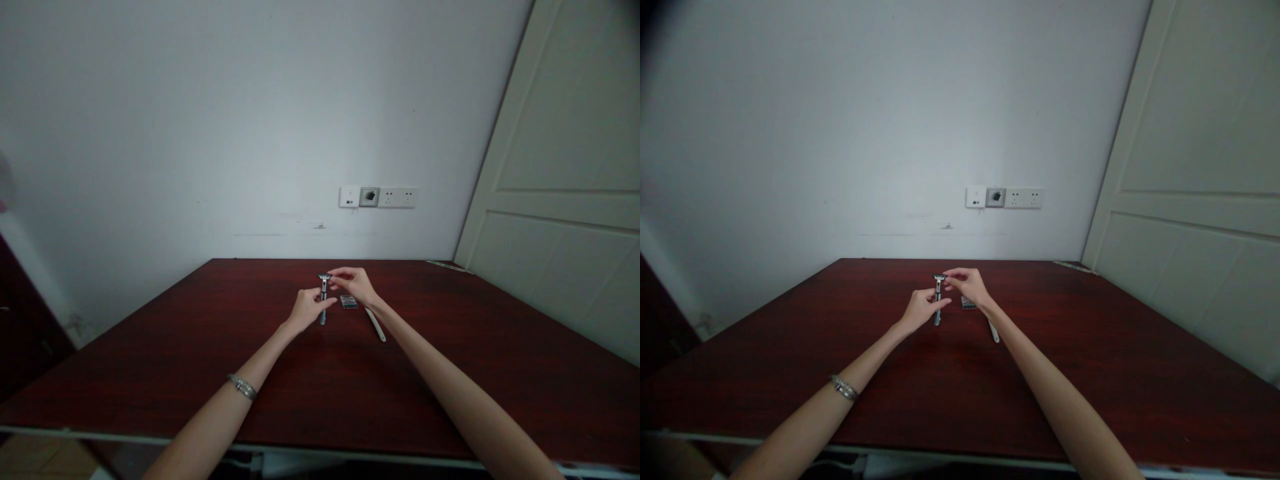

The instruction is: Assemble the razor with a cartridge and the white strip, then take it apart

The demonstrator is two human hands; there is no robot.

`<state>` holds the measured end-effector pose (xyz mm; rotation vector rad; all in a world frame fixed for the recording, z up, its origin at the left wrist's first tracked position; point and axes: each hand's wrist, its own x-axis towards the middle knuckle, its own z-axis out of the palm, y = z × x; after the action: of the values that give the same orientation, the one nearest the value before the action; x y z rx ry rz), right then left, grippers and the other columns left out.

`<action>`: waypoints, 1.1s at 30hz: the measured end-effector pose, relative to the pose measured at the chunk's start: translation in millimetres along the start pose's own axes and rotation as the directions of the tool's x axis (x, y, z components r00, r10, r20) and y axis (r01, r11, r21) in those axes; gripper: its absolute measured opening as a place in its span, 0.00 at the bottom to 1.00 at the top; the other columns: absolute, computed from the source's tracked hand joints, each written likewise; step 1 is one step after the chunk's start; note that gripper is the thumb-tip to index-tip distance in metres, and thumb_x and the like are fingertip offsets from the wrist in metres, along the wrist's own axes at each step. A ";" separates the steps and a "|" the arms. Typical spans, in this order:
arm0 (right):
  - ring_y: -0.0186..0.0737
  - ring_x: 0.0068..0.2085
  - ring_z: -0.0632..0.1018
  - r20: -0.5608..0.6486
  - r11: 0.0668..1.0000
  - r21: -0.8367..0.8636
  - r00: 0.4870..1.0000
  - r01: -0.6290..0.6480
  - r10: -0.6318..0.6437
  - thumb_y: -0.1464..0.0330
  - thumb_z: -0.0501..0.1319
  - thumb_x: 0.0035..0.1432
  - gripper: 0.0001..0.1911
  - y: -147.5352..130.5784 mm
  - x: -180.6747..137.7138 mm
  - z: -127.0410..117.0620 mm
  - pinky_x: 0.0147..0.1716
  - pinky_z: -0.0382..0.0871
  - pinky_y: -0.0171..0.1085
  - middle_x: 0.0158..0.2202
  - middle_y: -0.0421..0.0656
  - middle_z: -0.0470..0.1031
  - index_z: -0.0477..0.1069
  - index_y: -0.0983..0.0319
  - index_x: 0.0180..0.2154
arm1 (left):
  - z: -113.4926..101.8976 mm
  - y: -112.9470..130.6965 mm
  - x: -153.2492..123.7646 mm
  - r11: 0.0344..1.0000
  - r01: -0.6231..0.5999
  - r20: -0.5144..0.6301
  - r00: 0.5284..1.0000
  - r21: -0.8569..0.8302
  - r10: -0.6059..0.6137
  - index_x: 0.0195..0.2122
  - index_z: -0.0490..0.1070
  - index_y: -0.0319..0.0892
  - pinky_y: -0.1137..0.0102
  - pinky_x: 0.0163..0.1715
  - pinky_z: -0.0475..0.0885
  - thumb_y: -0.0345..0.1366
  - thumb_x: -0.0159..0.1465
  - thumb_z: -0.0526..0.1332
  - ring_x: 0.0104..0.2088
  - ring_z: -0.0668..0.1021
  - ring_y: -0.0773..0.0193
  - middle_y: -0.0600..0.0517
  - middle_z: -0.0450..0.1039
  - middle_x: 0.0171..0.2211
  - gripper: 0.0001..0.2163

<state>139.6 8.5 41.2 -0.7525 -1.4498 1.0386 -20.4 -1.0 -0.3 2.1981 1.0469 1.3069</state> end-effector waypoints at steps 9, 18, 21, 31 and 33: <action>0.35 0.25 0.76 0.019 1.000 0.008 0.999 0.029 -0.029 0.66 0.68 0.38 0.15 1.1 0.1 -1.7 0.30 0.74 0.38 0.25 0.42 0.76 0.74 0.67 0.30 | 0.7 4.9 0.3 0.999 0.035 -0.014 0.999 -0.030 -0.035 0.24 0.73 0.34 0.77 0.19 0.54 0.46 0.53 0.61 0.19 0.60 0.73 0.57 0.60 0.16 0.17; 0.34 0.24 0.76 -0.009 1.000 0.010 1.000 0.012 -0.012 0.65 0.68 0.37 0.15 4.3 -0.6 -1.1 0.25 0.74 0.36 0.26 0.42 0.75 0.74 0.67 0.30 | 5.1 4.5 0.3 0.994 0.073 -0.020 0.997 -0.078 -0.074 0.21 0.72 0.35 0.77 0.19 0.54 0.47 0.53 0.60 0.19 0.62 0.72 0.56 0.62 0.16 0.17; 0.34 0.23 0.75 -0.019 1.000 0.005 1.000 0.009 -0.009 0.64 0.68 0.37 0.16 4.9 -1.0 0.0 0.23 0.74 0.35 0.25 0.42 0.75 0.74 0.66 0.30 | 5.6 3.3 0.1 0.995 0.071 -0.033 0.997 -0.064 -0.073 0.20 0.71 0.35 0.77 0.19 0.53 0.47 0.53 0.60 0.18 0.62 0.72 0.56 0.61 0.16 0.17; 0.39 0.31 0.76 -0.093 0.996 -0.063 0.993 0.063 -0.069 0.61 0.66 0.40 0.22 5.3 5.7 -8.6 0.20 0.74 0.33 0.31 0.44 0.75 0.73 0.66 0.38 | -4.7 2.8 6.2 0.958 0.175 0.039 0.985 -0.229 -0.171 0.25 0.69 0.36 0.75 0.19 0.64 0.45 0.54 0.60 0.18 0.72 0.67 0.53 0.69 0.18 0.15; 0.37 0.28 0.75 -0.130 0.994 -0.095 0.989 0.051 -0.063 0.59 0.65 0.41 0.21 0.9 6.3 -12.9 0.17 0.71 0.31 0.28 0.44 0.75 0.73 0.66 0.35 | -8.8 2.6 9.8 0.911 0.240 0.082 0.971 -0.336 -0.225 0.34 0.69 0.34 0.72 0.21 0.68 0.43 0.55 0.61 0.20 0.75 0.64 0.50 0.72 0.21 0.15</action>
<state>151.3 16.9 42.5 -0.8260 -1.4030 0.8664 -24.1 4.2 11.4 1.7749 0.9476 1.2246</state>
